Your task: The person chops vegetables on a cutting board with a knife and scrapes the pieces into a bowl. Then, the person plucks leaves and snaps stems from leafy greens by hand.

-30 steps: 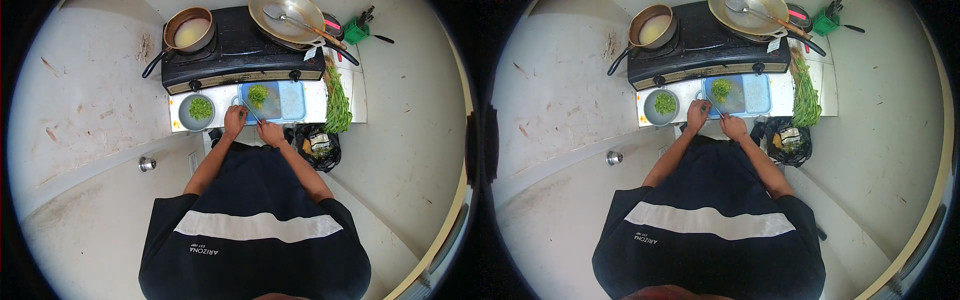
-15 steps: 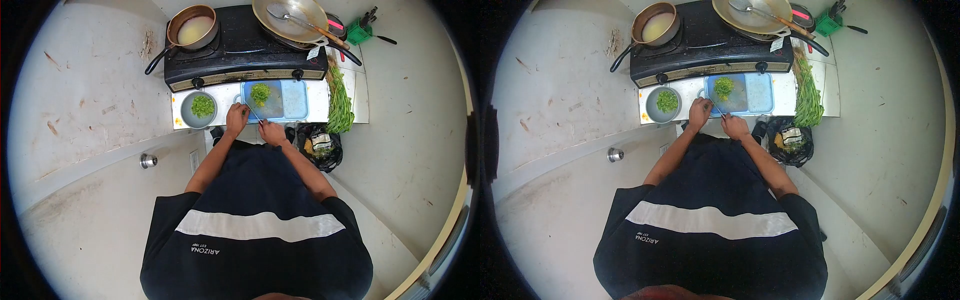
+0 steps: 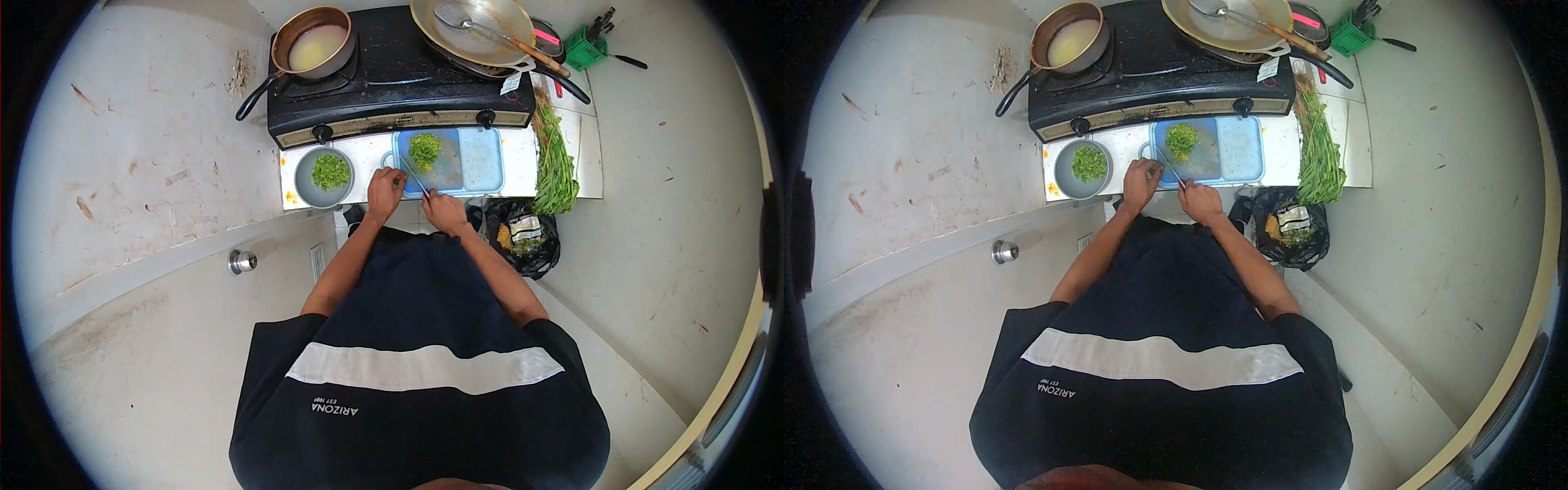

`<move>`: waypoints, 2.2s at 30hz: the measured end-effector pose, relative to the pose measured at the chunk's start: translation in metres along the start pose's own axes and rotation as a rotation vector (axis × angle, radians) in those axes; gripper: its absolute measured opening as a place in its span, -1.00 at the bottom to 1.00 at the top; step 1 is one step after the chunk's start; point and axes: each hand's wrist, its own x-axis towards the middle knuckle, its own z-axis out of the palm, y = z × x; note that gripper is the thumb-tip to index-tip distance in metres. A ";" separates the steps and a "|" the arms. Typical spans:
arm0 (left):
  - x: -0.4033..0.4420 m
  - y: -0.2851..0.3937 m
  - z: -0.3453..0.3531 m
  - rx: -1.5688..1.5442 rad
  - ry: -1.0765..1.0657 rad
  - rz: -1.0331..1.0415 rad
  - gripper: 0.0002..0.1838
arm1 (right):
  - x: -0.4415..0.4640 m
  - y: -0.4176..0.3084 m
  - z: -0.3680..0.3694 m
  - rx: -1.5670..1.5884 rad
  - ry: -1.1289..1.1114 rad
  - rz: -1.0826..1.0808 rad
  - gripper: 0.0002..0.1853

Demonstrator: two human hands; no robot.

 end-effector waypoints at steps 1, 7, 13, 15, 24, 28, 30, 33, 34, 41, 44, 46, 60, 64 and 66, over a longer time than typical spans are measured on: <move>0.000 -0.002 0.001 -0.020 -0.008 -0.021 -0.92 | -0.001 0.000 -0.001 0.006 0.002 -0.005 -0.58; 0.003 -0.001 -0.004 -0.016 -0.055 -0.023 -0.91 | -0.008 -0.002 -0.003 -0.015 -0.011 -0.042 -0.60; 0.004 -0.004 0.000 0.021 -0.060 -0.017 -0.92 | -0.001 -0.005 0.000 -0.016 -0.016 -0.068 -0.61; 0.003 -0.004 0.000 0.019 -0.055 -0.027 -0.93 | 0.004 -0.005 0.007 -0.017 0.000 -0.078 -0.61; 0.002 -0.001 0.001 -0.045 -0.015 -0.049 -0.93 | 0.007 -0.007 0.001 -0.014 0.032 -0.061 -0.62; 0.000 0.001 0.002 -0.048 -0.021 -0.078 -0.93 | 0.006 -0.002 0.003 -0.023 0.019 -0.041 -0.61; 0.000 0.002 0.001 -0.026 -0.024 -0.067 -0.93 | 0.005 -0.002 0.002 -0.013 0.022 -0.029 -0.60; -0.001 0.003 0.001 -0.024 0.011 -0.028 -0.93 | -0.002 -0.005 -0.002 -0.031 0.013 -0.076 -0.60; -0.002 0.002 0.002 -0.012 0.014 -0.035 -0.93 | -0.002 -0.006 -0.001 -0.022 0.016 -0.078 -0.61; -0.004 0.001 0.002 0.021 0.034 -0.022 -0.93 | 0.001 -0.006 0.004 -0.017 0.037 -0.118 -0.62; -0.005 0.003 0.000 0.021 -0.006 -0.043 -0.90 | 0.010 -0.011 0.007 0.001 0.028 -0.073 -0.63; -0.006 0.003 0.000 0.027 -0.009 -0.025 -0.90 | 0.011 -0.011 0.008 -0.013 0.033 -0.070 -0.63; 0.006 0.000 -0.002 0.044 -0.053 0.092 -0.92 | 0.004 0.004 0.000 0.012 0.065 0.017 -0.58; 0.007 -0.001 0.002 -0.014 -0.006 0.054 -0.91 | 0.001 0.002 -0.003 0.019 0.048 -0.012 -0.58; 0.007 0.000 0.001 -0.003 -0.007 0.059 -0.91 | 0.000 0.002 -0.002 0.024 0.050 -0.018 -0.58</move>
